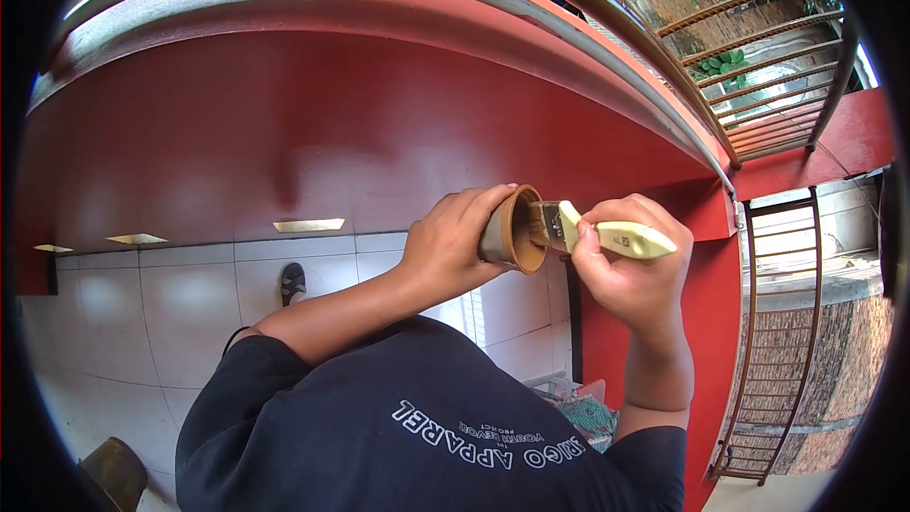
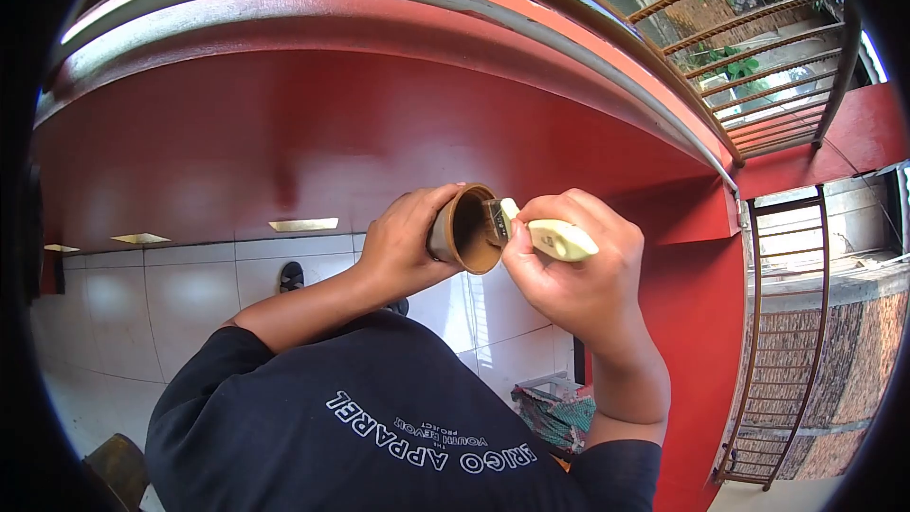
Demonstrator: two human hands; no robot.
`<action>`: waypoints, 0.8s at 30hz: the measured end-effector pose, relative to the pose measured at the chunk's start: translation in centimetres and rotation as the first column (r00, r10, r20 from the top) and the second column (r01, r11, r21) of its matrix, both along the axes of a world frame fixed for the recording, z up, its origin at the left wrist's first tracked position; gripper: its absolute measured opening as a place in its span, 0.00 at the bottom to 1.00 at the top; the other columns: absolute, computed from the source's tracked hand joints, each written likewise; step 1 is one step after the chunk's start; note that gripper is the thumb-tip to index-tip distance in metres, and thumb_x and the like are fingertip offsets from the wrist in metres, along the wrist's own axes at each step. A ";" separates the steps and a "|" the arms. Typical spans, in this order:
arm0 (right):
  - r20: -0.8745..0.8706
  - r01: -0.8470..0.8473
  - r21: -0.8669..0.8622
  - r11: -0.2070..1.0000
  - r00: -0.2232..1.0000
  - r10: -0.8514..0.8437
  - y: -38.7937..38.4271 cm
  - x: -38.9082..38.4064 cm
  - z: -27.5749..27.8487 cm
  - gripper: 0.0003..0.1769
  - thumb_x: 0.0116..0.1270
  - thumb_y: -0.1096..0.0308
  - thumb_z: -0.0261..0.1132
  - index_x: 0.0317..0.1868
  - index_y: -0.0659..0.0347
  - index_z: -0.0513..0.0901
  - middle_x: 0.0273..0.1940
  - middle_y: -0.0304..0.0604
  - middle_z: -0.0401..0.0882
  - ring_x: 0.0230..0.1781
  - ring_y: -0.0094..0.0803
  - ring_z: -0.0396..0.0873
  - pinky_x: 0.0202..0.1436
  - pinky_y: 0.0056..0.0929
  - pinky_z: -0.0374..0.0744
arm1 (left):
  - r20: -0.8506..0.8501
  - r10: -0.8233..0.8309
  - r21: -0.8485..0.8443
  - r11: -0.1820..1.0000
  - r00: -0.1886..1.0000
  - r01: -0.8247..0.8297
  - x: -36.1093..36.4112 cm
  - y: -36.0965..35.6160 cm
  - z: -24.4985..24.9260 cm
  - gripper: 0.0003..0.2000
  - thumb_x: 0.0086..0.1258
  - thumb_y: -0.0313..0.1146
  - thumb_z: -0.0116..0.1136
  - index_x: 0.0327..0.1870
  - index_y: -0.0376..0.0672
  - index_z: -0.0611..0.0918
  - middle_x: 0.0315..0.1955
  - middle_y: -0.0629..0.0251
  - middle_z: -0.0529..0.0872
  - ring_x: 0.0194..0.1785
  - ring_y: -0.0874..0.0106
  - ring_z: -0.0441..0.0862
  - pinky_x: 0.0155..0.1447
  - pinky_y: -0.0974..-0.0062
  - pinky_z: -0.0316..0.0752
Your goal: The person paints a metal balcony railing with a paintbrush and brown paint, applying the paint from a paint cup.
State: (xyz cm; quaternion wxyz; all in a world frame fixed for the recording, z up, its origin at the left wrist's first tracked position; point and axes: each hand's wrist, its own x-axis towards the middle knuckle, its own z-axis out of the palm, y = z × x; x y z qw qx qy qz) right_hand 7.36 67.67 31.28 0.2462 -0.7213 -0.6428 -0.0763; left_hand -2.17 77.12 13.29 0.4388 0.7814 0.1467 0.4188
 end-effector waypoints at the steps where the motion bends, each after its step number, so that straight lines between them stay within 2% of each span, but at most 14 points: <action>1: -0.010 0.006 0.016 1.000 1.000 -0.006 0.0 0.1 0.4 0.05 0.50 0.79 0.69 0.28 0.63 0.82 0.23 0.41 0.78 0.20 0.30 0.78 0.24 0.26 0.75 | -0.012 0.001 -0.014 1.000 1.000 -0.002 -0.1 0.1 0.0 0.41 0.44 0.36 0.80 0.64 0.47 0.70 0.51 0.58 0.82 0.53 0.55 0.81 0.54 0.60 0.78; 3: -0.036 0.012 0.047 0.999 0.999 -0.011 0.0 0.3 0.8 0.04 0.51 0.80 0.67 0.28 0.65 0.82 0.23 0.40 0.78 0.19 0.26 0.76 0.24 0.22 0.73 | -0.034 -0.001 -0.039 0.999 0.999 -0.001 -0.4 0.4 0.1 0.41 0.44 0.35 0.79 0.64 0.47 0.70 0.51 0.58 0.81 0.53 0.55 0.81 0.54 0.60 0.78; 7: -0.152 -0.012 0.023 1.000 0.988 0.015 0.2 0.3 0.3 0.04 0.51 0.81 0.68 0.29 0.65 0.83 0.23 0.40 0.79 0.21 0.24 0.77 0.26 0.21 0.73 | -0.017 -0.007 -0.067 0.998 1.000 0.006 -0.6 0.9 0.1 0.41 0.44 0.34 0.80 0.64 0.47 0.70 0.51 0.58 0.81 0.53 0.55 0.81 0.54 0.61 0.78; 10: -0.089 0.007 0.029 1.000 0.996 -0.005 0.5 0.8 0.3 0.04 0.52 0.81 0.68 0.29 0.65 0.83 0.23 0.40 0.78 0.22 0.24 0.77 0.27 0.21 0.73 | -0.015 -0.004 -0.075 0.997 1.000 0.002 -0.8 1.1 0.1 0.42 0.44 0.34 0.80 0.64 0.47 0.70 0.51 0.57 0.81 0.54 0.56 0.81 0.55 0.61 0.78; 12: -0.332 0.116 0.070 0.991 0.939 -0.087 -0.4 1.5 0.6 0.03 0.56 0.81 0.68 0.32 0.66 0.83 0.28 0.38 0.80 0.26 0.21 0.76 0.31 0.20 0.73 | -0.002 -0.007 -0.093 0.996 1.000 0.007 -0.9 1.3 0.1 0.42 0.44 0.34 0.80 0.64 0.46 0.69 0.51 0.57 0.81 0.54 0.56 0.81 0.56 0.61 0.78; 13: -0.402 0.129 0.146 0.981 0.914 -0.061 -0.8 2.1 0.5 0.03 0.58 0.81 0.67 0.33 0.67 0.83 0.30 0.38 0.80 0.28 0.20 0.76 0.33 0.19 0.74 | 0.010 -0.009 -0.090 0.996 1.000 0.010 -1.0 1.5 0.0 0.42 0.46 0.37 0.80 0.65 0.47 0.69 0.52 0.57 0.81 0.54 0.56 0.81 0.55 0.61 0.78; 15: -0.538 0.141 0.265 0.954 0.843 0.025 -2.1 4.5 -0.7 0.06 0.62 0.81 0.66 0.39 0.68 0.81 0.35 0.39 0.81 0.32 0.22 0.78 0.39 0.19 0.76 | 0.032 -0.011 -0.085 0.996 0.999 0.013 -1.1 1.8 -0.3 0.42 0.48 0.42 0.79 0.66 0.49 0.68 0.54 0.58 0.80 0.55 0.56 0.80 0.55 0.59 0.78; 18: -0.864 0.293 0.284 0.913 0.490 0.112 -2.9 6.3 -3.2 0.07 0.63 0.80 0.65 0.42 0.68 0.80 0.36 0.42 0.81 0.33 0.27 0.81 0.39 0.25 0.82 | 0.049 0.003 -0.085 0.996 0.999 0.001 -1.1 1.9 -0.2 0.42 0.47 0.42 0.79 0.66 0.49 0.68 0.53 0.58 0.80 0.56 0.57 0.80 0.55 0.60 0.78; 19: -0.898 0.291 0.277 0.916 0.417 0.139 -3.1 6.8 -3.9 0.07 0.65 0.79 0.63 0.43 0.68 0.79 0.36 0.45 0.81 0.35 0.33 0.84 0.39 0.34 0.87 | 0.053 0.002 -0.089 0.996 0.999 0.003 -1.1 1.9 -0.2 0.42 0.47 0.41 0.79 0.66 0.48 0.68 0.53 0.58 0.81 0.55 0.57 0.80 0.55 0.61 0.78; 22: -0.943 0.355 0.250 0.901 0.301 0.143 -3.6 7.7 -5.3 0.06 0.65 0.78 0.63 0.43 0.68 0.79 0.36 0.46 0.81 0.35 0.36 0.84 0.38 0.38 0.88 | 0.070 -0.006 -0.095 0.995 0.998 0.013 -1.0 1.9 -0.2 0.41 0.47 0.40 0.79 0.65 0.48 0.69 0.52 0.58 0.81 0.55 0.57 0.81 0.55 0.61 0.78; 24: -0.943 0.379 0.247 0.892 0.307 0.130 -3.9 7.9 -5.7 0.06 0.65 0.77 0.62 0.42 0.68 0.78 0.35 0.47 0.81 0.34 0.36 0.84 0.37 0.38 0.88 | 0.080 -0.014 -0.101 0.995 0.997 0.022 -0.8 1.8 -0.2 0.41 0.47 0.39 0.79 0.65 0.47 0.69 0.52 0.58 0.81 0.54 0.57 0.81 0.55 0.62 0.78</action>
